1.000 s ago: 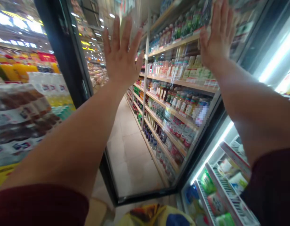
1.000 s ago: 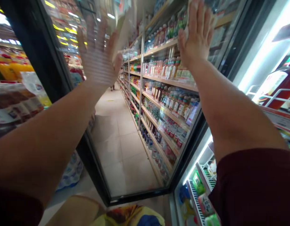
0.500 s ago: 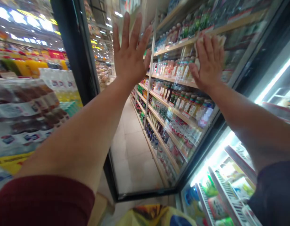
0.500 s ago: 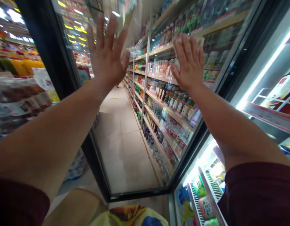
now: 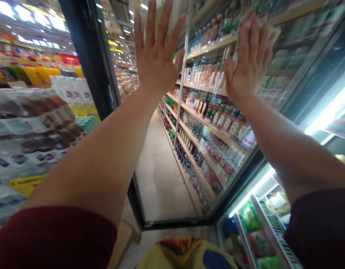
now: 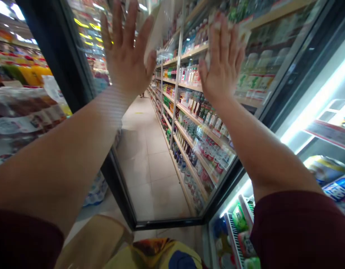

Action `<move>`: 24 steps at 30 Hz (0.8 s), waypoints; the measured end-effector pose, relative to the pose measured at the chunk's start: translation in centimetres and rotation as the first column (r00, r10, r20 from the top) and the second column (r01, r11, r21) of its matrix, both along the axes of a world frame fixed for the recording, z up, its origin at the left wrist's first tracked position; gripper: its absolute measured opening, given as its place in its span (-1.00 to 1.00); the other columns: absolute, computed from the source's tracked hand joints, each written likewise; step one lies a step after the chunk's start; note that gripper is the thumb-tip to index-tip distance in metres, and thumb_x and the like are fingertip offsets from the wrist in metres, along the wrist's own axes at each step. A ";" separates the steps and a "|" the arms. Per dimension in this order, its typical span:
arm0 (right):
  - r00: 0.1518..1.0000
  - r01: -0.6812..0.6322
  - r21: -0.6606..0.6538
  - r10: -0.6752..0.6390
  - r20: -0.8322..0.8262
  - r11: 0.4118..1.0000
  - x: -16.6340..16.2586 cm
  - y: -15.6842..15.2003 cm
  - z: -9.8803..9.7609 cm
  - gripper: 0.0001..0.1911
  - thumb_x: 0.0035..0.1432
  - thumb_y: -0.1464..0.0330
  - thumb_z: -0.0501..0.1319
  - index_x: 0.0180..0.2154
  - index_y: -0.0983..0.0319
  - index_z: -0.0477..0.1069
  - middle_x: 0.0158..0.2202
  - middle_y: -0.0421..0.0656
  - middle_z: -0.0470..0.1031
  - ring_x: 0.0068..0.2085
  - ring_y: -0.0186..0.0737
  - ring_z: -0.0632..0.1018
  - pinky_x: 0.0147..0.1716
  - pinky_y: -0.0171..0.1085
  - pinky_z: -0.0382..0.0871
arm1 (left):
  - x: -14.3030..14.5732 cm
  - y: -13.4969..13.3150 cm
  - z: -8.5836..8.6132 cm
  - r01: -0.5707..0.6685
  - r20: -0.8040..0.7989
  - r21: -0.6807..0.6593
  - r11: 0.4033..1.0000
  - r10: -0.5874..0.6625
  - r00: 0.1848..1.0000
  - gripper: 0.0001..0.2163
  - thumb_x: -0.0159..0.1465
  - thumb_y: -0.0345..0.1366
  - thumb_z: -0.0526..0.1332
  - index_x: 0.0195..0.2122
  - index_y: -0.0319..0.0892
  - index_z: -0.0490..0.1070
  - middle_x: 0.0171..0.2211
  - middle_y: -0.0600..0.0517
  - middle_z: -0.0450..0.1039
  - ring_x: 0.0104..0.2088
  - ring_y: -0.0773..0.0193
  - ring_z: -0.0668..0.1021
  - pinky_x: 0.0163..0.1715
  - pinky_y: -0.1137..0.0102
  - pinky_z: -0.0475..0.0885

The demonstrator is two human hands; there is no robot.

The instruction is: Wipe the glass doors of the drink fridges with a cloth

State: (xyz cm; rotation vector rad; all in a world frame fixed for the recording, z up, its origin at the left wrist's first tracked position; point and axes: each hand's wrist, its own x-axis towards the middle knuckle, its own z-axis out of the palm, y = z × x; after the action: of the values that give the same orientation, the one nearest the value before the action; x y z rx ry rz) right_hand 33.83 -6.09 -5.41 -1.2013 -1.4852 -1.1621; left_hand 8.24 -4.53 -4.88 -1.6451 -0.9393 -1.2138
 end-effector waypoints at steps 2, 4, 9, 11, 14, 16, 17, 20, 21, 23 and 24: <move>0.995 -0.038 -0.090 0.045 0.087 0.995 -0.3 -0.5 -3.2 -0.28 0.39 -0.02 -0.19 0.45 0.13 -0.09 0.49 -0.20 -0.11 0.49 0.01 -0.06 0.45 0.15 -0.17 | 0.0 0.4 0.0 0.010 0.000 0.019 1.000 -0.010 1.000 -0.38 0.34 -0.18 0.07 0.44 0.05 0.03 0.46 0.06 -0.07 0.47 0.01 -0.05 0.43 -0.11 -0.19; 0.977 -0.056 -0.186 0.092 0.192 0.981 0.0 -0.8 -5.4 -0.30 0.38 -0.01 -0.17 0.44 0.06 -0.06 0.49 -0.25 -0.11 0.49 0.01 -0.08 0.46 0.19 -0.20 | 0.1 0.8 0.0 0.029 0.025 0.038 0.999 -0.030 0.999 -0.38 0.32 -0.21 0.10 0.42 0.07 0.06 0.45 0.07 -0.04 0.46 0.01 -0.03 0.42 -0.13 -0.18; 0.916 -0.037 -0.257 0.135 0.377 0.966 2.0 -1.1 -3.0 -0.31 0.36 -0.04 -0.13 0.44 -0.06 -0.11 0.49 -0.37 -0.15 0.49 -0.06 -0.09 0.45 0.21 -0.18 | 0.1 0.9 0.1 -0.007 -0.019 0.066 0.998 0.008 1.000 -0.40 0.36 -0.19 0.06 0.44 -0.01 0.03 0.46 0.00 -0.05 0.46 -0.09 -0.02 0.39 -0.19 -0.16; 0.942 -0.046 -0.193 0.107 0.317 0.980 2.4 -1.1 0.1 -0.30 0.38 -0.04 -0.16 0.44 0.00 -0.12 0.49 -0.32 -0.15 0.49 -0.05 -0.08 0.45 0.17 -0.18 | 0.0 1.0 0.2 -0.020 0.000 0.044 0.999 0.020 1.000 -0.40 0.35 -0.17 0.07 0.43 0.02 0.05 0.46 0.02 -0.06 0.46 -0.09 -0.04 0.41 -0.17 -0.19; 0.993 -0.040 -0.049 0.045 0.109 0.998 1.6 -0.9 3.7 -0.27 0.42 -0.03 -0.24 0.45 0.19 -0.09 0.49 -0.13 -0.09 0.48 0.03 -0.03 0.43 0.13 -0.12 | 0.0 1.4 0.3 -0.004 0.029 0.014 1.000 0.003 1.000 -0.40 0.35 -0.15 0.07 0.43 0.07 0.05 0.46 0.08 -0.07 0.47 -0.04 -0.06 0.43 -0.12 -0.25; 1.000 -0.015 0.008 0.016 -0.025 1.000 0.2 -0.6 4.1 -0.27 0.43 0.00 -0.29 0.44 0.26 -0.06 0.48 -0.06 -0.05 0.47 0.07 0.01 0.42 0.13 -0.09 | -0.1 1.8 0.3 0.017 0.034 0.015 1.000 -0.017 0.999 -0.40 0.35 -0.15 0.06 0.43 0.09 0.04 0.47 0.11 -0.08 0.47 0.01 -0.08 0.44 -0.09 -0.27; 0.998 -0.009 0.019 0.010 -0.068 1.000 -0.7 -0.5 3.5 -0.26 0.43 0.00 -0.30 0.44 0.26 -0.05 0.48 -0.05 -0.05 0.47 0.07 0.02 0.42 0.13 -0.09 | -0.1 1.9 0.3 0.024 0.042 0.023 0.999 -0.025 0.999 -0.40 0.35 -0.16 0.06 0.42 0.11 0.04 0.47 0.12 -0.08 0.47 0.03 -0.09 0.44 -0.09 -0.29; 0.999 -0.041 -0.007 0.041 -0.023 0.999 -3.3 -0.3 -0.5 -0.28 0.40 -0.01 -0.26 0.44 0.18 -0.07 0.48 -0.15 -0.07 0.48 0.03 -0.02 0.44 0.15 -0.13 | -0.1 1.9 0.2 0.018 0.027 0.031 0.999 -0.019 0.999 -0.40 0.35 -0.18 0.07 0.43 0.10 0.03 0.47 0.09 -0.08 0.47 0.05 -0.09 0.43 -0.11 -0.28; 0.997 -0.061 -0.044 0.063 0.037 0.997 -3.9 -0.3 -2.2 -0.29 0.40 0.00 -0.25 0.44 0.14 -0.09 0.49 -0.20 -0.09 0.49 -0.01 -0.04 0.45 0.15 -0.17 | -0.1 1.6 0.2 0.011 0.014 0.027 1.000 -0.011 1.000 -0.40 0.36 -0.17 0.06 0.43 0.06 0.02 0.47 0.06 -0.09 0.47 0.03 -0.09 0.43 -0.12 -0.26; 0.975 -0.094 -0.155 0.123 0.184 0.983 -4.4 -0.4 -4.9 -0.32 0.39 0.03 -0.23 0.45 0.07 -0.11 0.49 -0.28 -0.13 0.49 -0.05 -0.09 0.47 0.15 -0.22 | -0.2 0.9 0.1 -0.003 -0.006 0.003 1.000 0.003 1.000 -0.42 0.40 -0.13 0.03 0.44 0.01 0.01 0.47 0.01 -0.10 0.47 -0.04 -0.08 0.41 -0.14 -0.22; 0.955 -0.106 -0.212 0.158 0.249 0.971 -4.2 -0.5 -5.7 -0.32 0.39 0.02 -0.22 0.45 0.04 -0.11 0.49 -0.31 -0.14 0.50 -0.06 -0.10 0.47 0.15 -0.24 | -0.2 0.5 0.1 -0.001 -0.011 -0.011 1.000 0.001 1.000 -0.42 0.41 -0.11 0.01 0.44 -0.01 0.01 0.47 0.01 -0.10 0.47 -0.06 -0.08 0.41 -0.15 -0.21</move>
State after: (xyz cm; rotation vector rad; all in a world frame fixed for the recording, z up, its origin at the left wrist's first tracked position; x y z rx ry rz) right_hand 29.61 -6.60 -11.13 -1.0864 -1.8910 -1.1372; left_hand 8.07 -4.00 -4.80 -1.6579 -0.9422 -1.2000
